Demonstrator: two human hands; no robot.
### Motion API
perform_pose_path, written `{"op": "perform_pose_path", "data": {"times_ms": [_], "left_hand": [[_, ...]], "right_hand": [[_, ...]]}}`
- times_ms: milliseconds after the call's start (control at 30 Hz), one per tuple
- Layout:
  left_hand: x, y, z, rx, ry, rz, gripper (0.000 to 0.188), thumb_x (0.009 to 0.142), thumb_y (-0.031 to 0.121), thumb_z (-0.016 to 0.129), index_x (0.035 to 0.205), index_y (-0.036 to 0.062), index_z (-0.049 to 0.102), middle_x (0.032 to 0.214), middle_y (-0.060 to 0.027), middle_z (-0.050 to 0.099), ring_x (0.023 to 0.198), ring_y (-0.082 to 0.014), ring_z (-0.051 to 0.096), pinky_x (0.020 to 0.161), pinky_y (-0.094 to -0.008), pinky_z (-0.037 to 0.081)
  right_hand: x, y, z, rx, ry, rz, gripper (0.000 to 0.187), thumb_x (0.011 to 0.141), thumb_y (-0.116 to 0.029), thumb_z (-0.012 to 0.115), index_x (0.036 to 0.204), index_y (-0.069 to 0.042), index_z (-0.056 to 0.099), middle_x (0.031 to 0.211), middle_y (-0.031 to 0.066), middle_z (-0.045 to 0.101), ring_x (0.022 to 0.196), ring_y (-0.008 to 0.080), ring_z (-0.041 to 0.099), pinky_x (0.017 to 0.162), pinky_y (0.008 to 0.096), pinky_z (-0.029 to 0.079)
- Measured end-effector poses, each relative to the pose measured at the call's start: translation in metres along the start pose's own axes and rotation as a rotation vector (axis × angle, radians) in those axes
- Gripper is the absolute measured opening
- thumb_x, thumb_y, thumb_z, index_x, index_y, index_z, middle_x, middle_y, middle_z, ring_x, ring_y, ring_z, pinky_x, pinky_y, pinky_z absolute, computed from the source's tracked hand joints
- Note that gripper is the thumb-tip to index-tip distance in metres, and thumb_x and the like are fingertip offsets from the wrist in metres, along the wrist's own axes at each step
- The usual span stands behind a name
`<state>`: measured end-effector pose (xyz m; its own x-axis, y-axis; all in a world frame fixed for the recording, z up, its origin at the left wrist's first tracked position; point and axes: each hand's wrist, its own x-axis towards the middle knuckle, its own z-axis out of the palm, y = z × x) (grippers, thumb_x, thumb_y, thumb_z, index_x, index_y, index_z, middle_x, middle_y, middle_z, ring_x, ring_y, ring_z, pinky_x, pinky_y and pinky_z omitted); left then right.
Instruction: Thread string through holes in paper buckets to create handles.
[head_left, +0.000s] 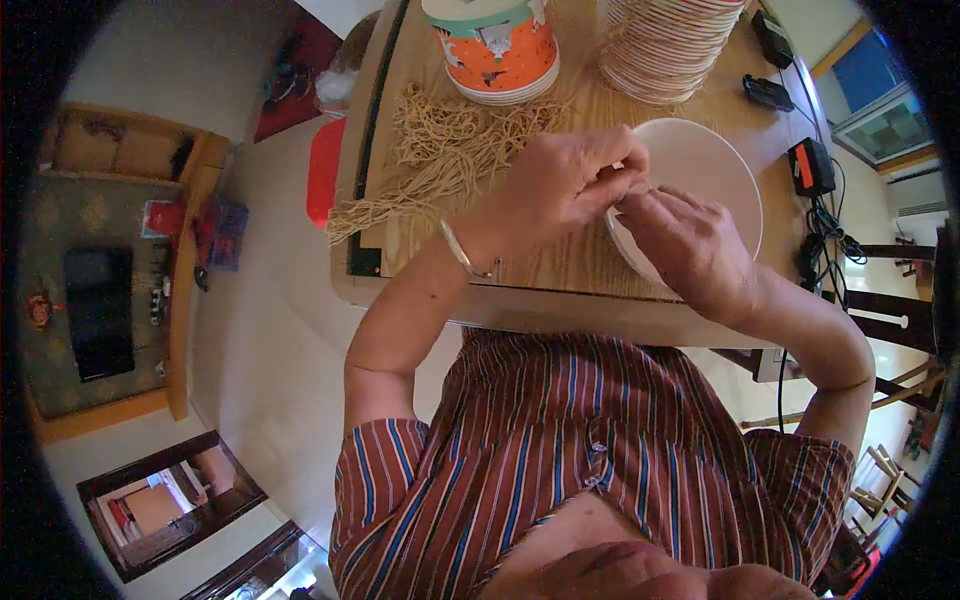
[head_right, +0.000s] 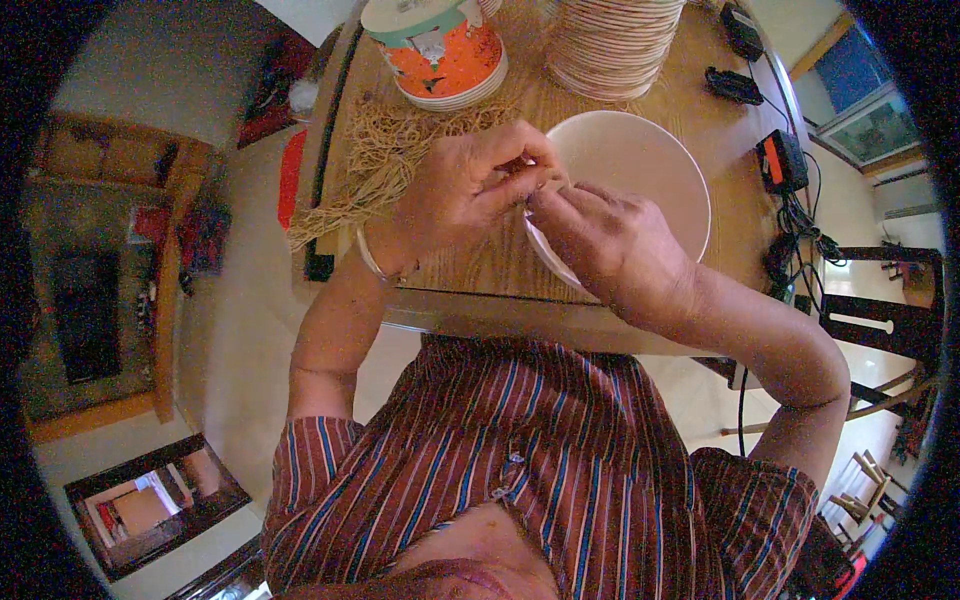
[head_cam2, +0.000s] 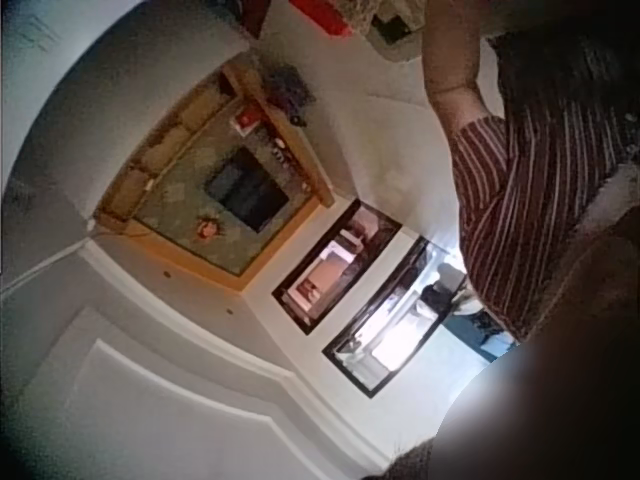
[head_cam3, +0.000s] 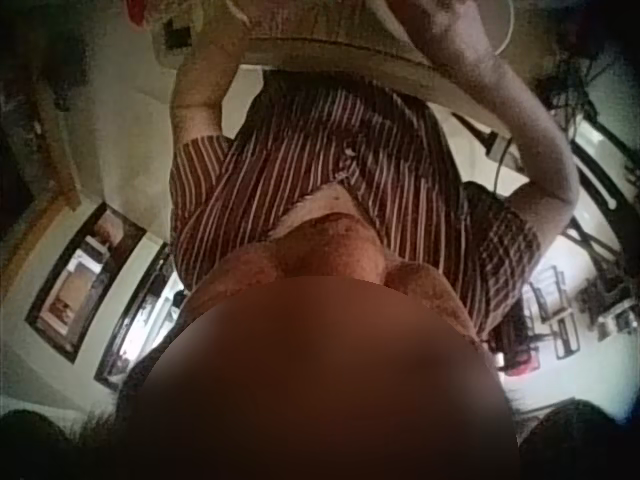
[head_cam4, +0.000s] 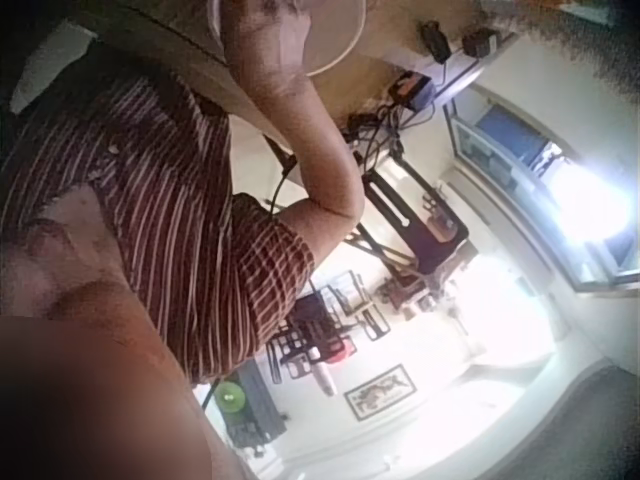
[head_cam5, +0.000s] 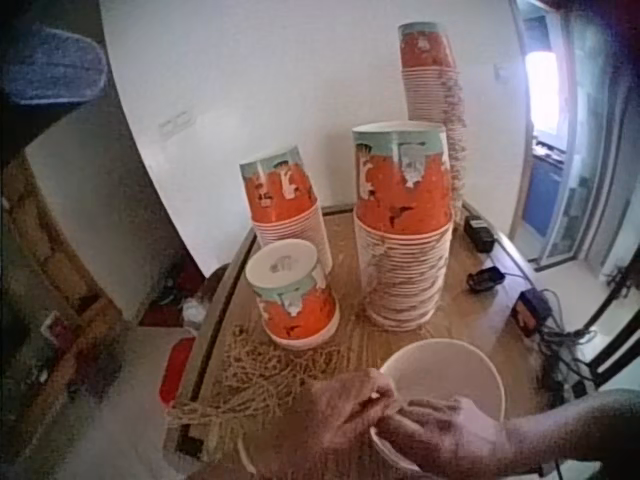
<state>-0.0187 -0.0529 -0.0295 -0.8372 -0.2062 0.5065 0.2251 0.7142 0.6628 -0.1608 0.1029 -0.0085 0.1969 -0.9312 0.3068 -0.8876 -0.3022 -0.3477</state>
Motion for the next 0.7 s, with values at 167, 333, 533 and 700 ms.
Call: {"op": "perform_pose_path", "data": {"times_ms": [167,333,533,700], "left_hand": [[0.014,-0.006,-0.009,-0.212,-0.163,-0.175,0.011,0.091,0.013,0.063,0.098,0.0047,0.06,0.084,-0.0065,0.064,0.077,-0.0156,0.065,0.07,-0.0287,0.052],[0.022,-0.005,-0.009,-0.087,-0.207,-0.064,0.015,0.091,0.018,0.063,0.097,0.0048,0.062,0.082,-0.0072,0.064,0.075,-0.0167,0.064,0.071,-0.0291,0.052],[0.024,-0.005,-0.004,-0.08,-0.214,0.003,0.015,0.091,0.016,0.062,0.1,0.0043,0.062,0.086,-0.0101,0.065,0.079,-0.0196,0.065,0.073,-0.0302,0.052],[0.011,-0.005,0.007,-0.027,0.058,0.035,0.013,0.089,0.011,0.064,0.101,0.0043,0.062,0.095,-0.0113,0.065,0.088,-0.0221,0.064,0.078,-0.0324,0.051]], "right_hand": [[0.004,-0.008,-0.003,-0.443,-0.103,-0.149,0.042,0.074,-0.017,0.059,0.113,-0.002,0.056,0.091,0.0071,0.058,0.085,0.0216,0.061,0.064,0.0345,0.055],[0.005,-0.01,0.001,-0.522,-0.072,-0.178,0.036,0.075,-0.019,0.059,0.107,-0.002,0.057,0.087,0.0067,0.058,0.079,0.0206,0.061,0.063,0.033,0.054],[0.005,-0.008,0.002,-0.517,-0.155,-0.089,0.031,0.076,-0.018,0.06,0.104,-0.003,0.058,0.083,0.0084,0.061,0.077,0.0233,0.065,0.059,0.0362,0.054],[0.016,0.007,-0.008,-0.126,-0.199,0.187,0.013,0.085,-0.015,0.058,0.09,-0.005,0.062,0.067,0.022,0.062,0.064,0.0363,0.066,0.058,0.0463,0.054]]}}
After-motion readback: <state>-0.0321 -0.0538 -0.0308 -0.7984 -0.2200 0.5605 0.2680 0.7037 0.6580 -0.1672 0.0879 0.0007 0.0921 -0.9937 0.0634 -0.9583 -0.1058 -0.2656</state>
